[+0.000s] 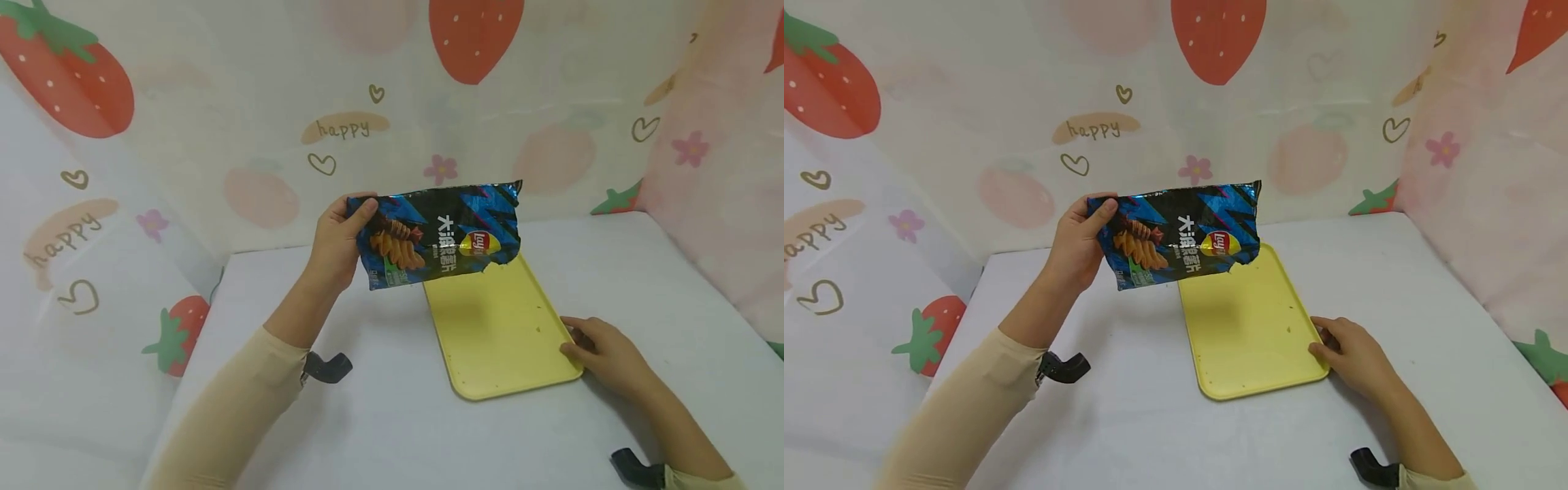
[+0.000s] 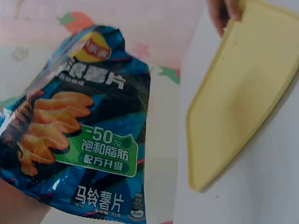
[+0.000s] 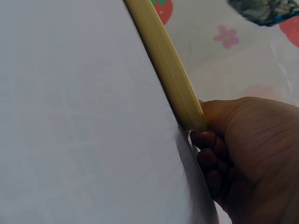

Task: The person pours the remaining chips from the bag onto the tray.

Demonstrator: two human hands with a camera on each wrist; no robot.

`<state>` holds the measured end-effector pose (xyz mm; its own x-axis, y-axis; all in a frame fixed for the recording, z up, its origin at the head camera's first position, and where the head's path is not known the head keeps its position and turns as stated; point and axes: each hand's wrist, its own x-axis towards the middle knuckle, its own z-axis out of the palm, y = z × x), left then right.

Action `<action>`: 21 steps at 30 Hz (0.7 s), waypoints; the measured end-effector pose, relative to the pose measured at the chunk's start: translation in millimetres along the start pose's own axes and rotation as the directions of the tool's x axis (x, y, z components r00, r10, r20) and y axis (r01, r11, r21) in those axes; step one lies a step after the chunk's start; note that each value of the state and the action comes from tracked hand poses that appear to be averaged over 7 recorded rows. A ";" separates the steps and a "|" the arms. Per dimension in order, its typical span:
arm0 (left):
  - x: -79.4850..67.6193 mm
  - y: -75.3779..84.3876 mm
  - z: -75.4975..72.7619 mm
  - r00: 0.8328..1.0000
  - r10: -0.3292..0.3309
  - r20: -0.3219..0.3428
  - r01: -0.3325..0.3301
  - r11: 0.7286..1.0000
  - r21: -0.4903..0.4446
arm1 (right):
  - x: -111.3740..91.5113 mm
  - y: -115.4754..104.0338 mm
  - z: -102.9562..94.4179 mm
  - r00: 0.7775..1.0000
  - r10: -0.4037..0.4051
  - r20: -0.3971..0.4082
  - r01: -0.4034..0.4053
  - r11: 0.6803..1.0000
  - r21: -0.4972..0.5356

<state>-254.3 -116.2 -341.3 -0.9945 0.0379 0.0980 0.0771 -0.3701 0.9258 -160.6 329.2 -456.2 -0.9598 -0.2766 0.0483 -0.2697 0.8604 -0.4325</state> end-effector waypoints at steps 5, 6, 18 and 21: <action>-0.2 -14.9 1.1 1.000 -0.004 0.019 0.003 0.998 0.063 | -2.1 -0.1 -0.5 1.000 0.028 0.004 -0.028 1.000 0.002; -0.9 -16.6 1.1 1.000 0.003 0.014 -0.004 0.998 0.066 | -2.5 0.0 -0.4 1.000 0.025 0.003 -0.025 1.000 0.005; -5.8 -41.2 -3.1 0.998 0.066 -0.021 -0.067 0.997 -0.037 | -4.6 -4.3 -2.4 1.000 -0.003 -0.005 0.003 1.000 0.013; -5.0 -41.3 -2.9 0.998 0.059 -0.005 -0.060 0.997 -0.050 | -12.3 -6.4 -3.7 1.000 0.015 0.001 -0.015 1.000 -0.001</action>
<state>-252.8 -103.8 -381.1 -0.9885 0.0112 0.1510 0.1326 -0.4172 0.8991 -147.4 328.7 -450.6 -0.9637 -0.2638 0.0409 -0.2551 0.8647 -0.4327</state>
